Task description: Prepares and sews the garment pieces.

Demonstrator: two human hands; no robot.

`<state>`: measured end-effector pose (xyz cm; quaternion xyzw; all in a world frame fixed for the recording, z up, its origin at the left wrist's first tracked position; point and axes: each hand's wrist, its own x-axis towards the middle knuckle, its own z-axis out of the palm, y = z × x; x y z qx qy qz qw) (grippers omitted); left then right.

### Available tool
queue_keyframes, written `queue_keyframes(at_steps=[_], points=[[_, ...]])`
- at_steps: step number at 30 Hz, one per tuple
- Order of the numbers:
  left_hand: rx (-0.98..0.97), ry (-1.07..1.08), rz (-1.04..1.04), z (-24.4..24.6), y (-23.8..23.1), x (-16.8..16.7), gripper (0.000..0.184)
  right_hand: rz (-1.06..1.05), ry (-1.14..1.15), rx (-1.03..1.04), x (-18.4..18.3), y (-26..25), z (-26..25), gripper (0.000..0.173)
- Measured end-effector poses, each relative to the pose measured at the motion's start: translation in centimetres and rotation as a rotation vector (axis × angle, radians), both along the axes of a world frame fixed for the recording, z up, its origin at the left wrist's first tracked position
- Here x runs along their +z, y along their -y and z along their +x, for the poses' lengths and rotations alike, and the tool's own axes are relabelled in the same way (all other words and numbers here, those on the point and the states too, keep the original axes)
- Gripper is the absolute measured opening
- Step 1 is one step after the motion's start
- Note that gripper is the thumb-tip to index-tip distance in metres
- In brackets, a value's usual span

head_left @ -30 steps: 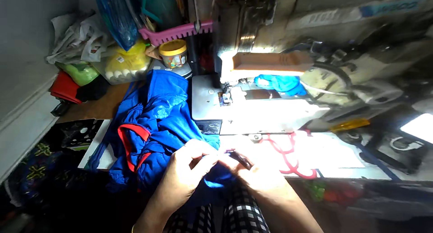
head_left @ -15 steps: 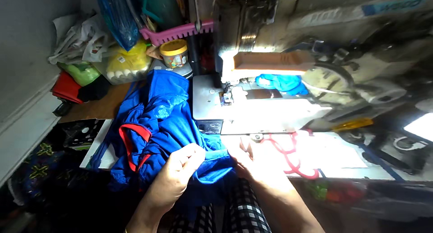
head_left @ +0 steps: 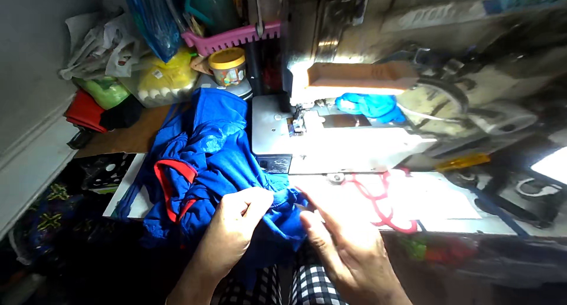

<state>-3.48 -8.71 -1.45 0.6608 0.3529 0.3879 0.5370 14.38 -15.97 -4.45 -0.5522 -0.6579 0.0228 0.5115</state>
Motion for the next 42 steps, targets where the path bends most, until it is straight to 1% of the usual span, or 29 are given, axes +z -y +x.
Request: queue_keyframes(at_steps=[3, 7, 13, 18, 20, 23, 25, 36, 42], points=[[-0.001, -0.01, 0.028, 0.2, 0.1, 0.0, 0.026, 0.024, 0.104, -0.085, 0.0, 0.3, -0.6, 0.033], [-0.006, -0.019, 0.048, 0.2, 0.2, 0.0, 0.026, 0.027, 0.143, -0.125, 0.1, 0.3, -0.8, 0.031], [-0.014, -0.006, 0.063, 0.2, 0.1, -0.2, 0.025, 0.029, 0.141, -0.135, 0.1, 0.3, -0.8, 0.028], [-0.014, -0.03, 0.116, 0.2, 0.1, -0.5, 0.025, 0.026, 0.144, -0.161, 0.2, 0.3, -1.0, 0.027], [-0.014, -0.046, 0.129, 0.3, 0.2, -0.5, 0.025, 0.041, 0.104, -0.14, -0.1, 0.2, -1.1, 0.028], [-0.021, -0.041, 0.112, 0.4, 0.3, -0.4, 0.025, 0.041, -0.023, -0.065, -0.8, -0.1, -1.0, 0.028], [-0.011, -0.026, 0.104, 0.4, 0.2, -0.4, 0.026, 0.028, -0.051, -0.055, -0.9, 0.1, -0.9, 0.028], [-0.007, -0.016, 0.09, 0.4, 0.1, -0.4, 0.026, 0.025, 0.083, -0.138, -0.2, 0.5, -0.9, 0.028], [0.015, -0.056, 0.151, 0.5, 0.2, -0.5, 0.026, 0.03, 0.102, -0.169, -0.2, 0.4, -1.0, 0.028]])
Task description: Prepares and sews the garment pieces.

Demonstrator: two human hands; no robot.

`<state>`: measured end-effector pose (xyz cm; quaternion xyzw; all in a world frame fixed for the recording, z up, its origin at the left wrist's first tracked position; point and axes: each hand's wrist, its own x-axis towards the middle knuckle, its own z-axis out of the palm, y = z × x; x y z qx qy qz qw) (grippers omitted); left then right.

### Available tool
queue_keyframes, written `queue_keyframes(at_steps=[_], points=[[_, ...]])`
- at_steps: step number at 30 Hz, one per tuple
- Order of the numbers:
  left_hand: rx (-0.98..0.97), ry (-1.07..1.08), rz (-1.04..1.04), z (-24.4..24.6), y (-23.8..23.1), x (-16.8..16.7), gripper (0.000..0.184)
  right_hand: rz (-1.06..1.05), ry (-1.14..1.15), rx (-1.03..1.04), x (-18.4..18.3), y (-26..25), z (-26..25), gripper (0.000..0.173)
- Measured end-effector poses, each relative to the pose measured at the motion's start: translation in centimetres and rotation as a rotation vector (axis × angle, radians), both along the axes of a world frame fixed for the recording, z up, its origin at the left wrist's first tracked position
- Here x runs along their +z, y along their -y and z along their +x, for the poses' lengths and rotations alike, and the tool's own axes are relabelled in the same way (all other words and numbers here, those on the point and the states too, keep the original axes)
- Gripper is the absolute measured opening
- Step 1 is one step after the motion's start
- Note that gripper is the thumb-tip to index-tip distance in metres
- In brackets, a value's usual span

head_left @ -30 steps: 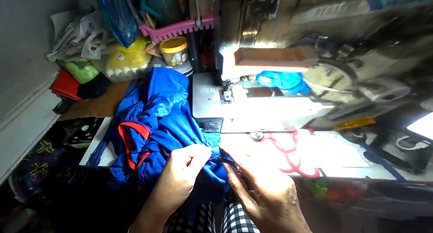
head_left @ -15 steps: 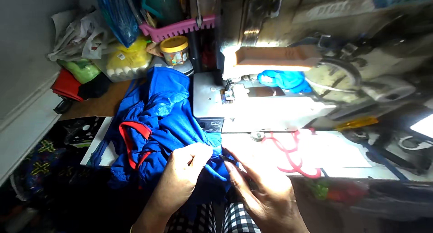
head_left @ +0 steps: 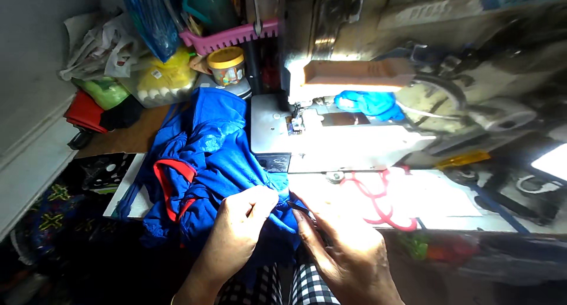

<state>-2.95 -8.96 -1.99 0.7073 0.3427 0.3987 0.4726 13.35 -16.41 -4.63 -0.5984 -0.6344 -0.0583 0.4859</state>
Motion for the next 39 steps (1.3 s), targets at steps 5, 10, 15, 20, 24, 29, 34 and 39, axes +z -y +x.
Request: queue_keyframes(at_steps=[5, 10, 15, 20, 24, 29, 34, 39], points=[[-0.002, -0.033, 0.047, 0.1, 0.1, 0.0, 0.024, 0.0, -0.212, 0.109, -0.6, -0.4, -0.2, 0.027], [0.006, -0.038, -0.022, -0.1, -0.2, -0.2, 0.025, -0.052, -0.763, 0.511, -0.8, -0.6, 0.3, 0.029], [0.004, 0.023, -0.073, -0.1, -0.3, -0.7, 0.026, -0.054, -0.666, 0.453, -0.3, -0.7, 1.0, 0.029], [0.023, 0.028, -0.043, 0.1, -0.1, -0.4, 0.025, -0.026, -0.261, 0.185, -0.6, -0.4, 0.4, 0.028], [0.013, 0.027, -0.035, 0.2, 0.0, -0.4, 0.026, -0.015, -0.126, 0.092, -0.5, -0.2, 0.3, 0.029], [0.025, 0.002, -0.014, 0.3, 0.0, -0.4, 0.026, 0.001, -0.013, 0.021, 0.0, 0.0, 0.2, 0.028], [0.018, -0.052, 0.066, 0.6, 0.3, -0.6, 0.025, 0.028, -0.041, 0.016, -0.3, -0.3, -0.1, 0.026], [0.034, -0.048, 0.02, 0.4, 0.0, -0.5, 0.027, 0.027, -0.191, 0.129, -0.8, -0.4, 0.2, 0.027]])
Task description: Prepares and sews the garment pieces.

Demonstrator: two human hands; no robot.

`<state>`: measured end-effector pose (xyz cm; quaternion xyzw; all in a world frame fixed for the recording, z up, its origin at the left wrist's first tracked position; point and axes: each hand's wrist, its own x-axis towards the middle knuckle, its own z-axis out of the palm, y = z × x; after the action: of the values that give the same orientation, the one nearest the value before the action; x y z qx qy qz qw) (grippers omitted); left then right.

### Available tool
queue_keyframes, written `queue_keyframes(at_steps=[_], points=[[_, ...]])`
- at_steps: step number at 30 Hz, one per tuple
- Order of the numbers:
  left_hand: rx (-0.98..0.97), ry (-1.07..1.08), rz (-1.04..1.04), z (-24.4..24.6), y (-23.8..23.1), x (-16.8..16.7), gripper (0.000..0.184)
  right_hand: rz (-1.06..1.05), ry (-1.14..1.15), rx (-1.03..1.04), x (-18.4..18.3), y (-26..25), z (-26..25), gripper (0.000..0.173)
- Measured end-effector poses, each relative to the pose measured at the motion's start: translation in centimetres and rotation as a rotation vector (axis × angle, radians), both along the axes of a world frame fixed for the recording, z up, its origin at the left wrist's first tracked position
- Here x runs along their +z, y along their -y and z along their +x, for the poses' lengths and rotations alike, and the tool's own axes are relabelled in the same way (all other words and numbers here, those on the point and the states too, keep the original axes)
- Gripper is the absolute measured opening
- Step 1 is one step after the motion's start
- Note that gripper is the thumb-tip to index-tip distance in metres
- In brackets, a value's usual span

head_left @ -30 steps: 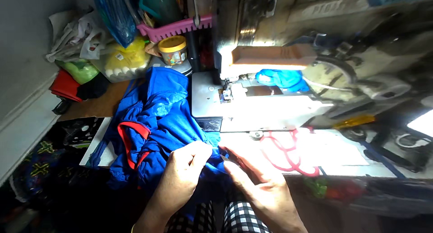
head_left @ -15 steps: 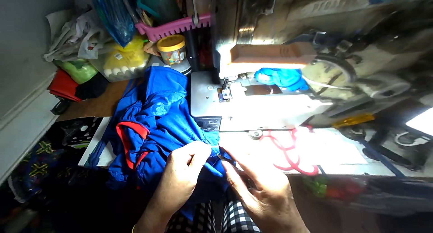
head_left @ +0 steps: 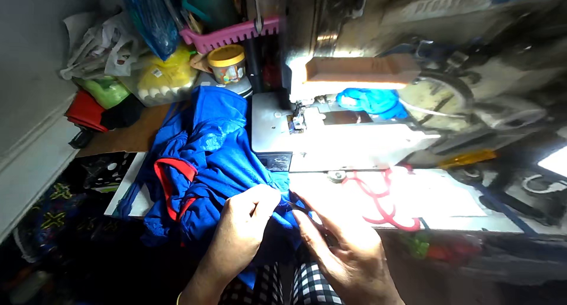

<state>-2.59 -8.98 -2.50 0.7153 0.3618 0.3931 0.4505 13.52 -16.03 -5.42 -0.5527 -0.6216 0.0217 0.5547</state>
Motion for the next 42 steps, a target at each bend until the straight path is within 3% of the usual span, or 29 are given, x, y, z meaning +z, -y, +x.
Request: queue_keyframes(at_steps=[14, 17, 20, 28, 30, 33, 35, 37, 39, 42], points=[[0.026, 0.006, 0.052, 0.3, 0.2, 0.1, 0.025, -0.012, 0.172, -0.139, 0.5, 0.3, -0.6, 0.026], [0.03, 0.011, 0.054, 0.4, 0.2, 0.2, 0.025, 0.025, 0.04, -0.071, -0.2, -0.1, -0.7, 0.026], [0.013, 0.025, 0.019, 0.2, 0.1, 0.4, 0.025, 0.034, -0.213, 0.134, -0.8, -0.6, -0.6, 0.025], [-0.054, 0.044, -0.003, 0.2, -0.1, 0.6, 0.026, -0.192, -0.886, 0.573, -1.6, -0.9, 0.0, 0.03], [-0.055, 0.007, 0.047, 0.3, 0.0, 0.5, 0.023, -0.177, -0.838, 0.51, -1.5, -1.0, -0.2, 0.029], [-0.108, -0.074, 0.098, 0.2, 0.1, 0.0, 0.02, -0.113, -0.556, 0.306, -1.1, -1.2, -0.2, 0.028], [-0.121, -0.092, 0.137, 0.1, 0.0, -0.2, 0.021, -0.145, -0.636, 0.351, -1.0, -1.1, 0.2, 0.029], [-0.154, -0.066, 0.119, -0.3, -0.3, -0.2, 0.021, -0.212, -0.934, 0.544, -1.2, -1.1, 0.3, 0.029], [-0.169, -0.062, 0.117, -0.5, -0.3, -0.2, 0.02, -0.263, -1.063, 0.638, -1.2, -1.2, 0.0, 0.032], [-0.073, -0.247, 0.24, 0.0, 0.4, -0.7, 0.029, -0.3, -0.753, 0.432, -0.4, -1.5, -0.6, 0.036]])
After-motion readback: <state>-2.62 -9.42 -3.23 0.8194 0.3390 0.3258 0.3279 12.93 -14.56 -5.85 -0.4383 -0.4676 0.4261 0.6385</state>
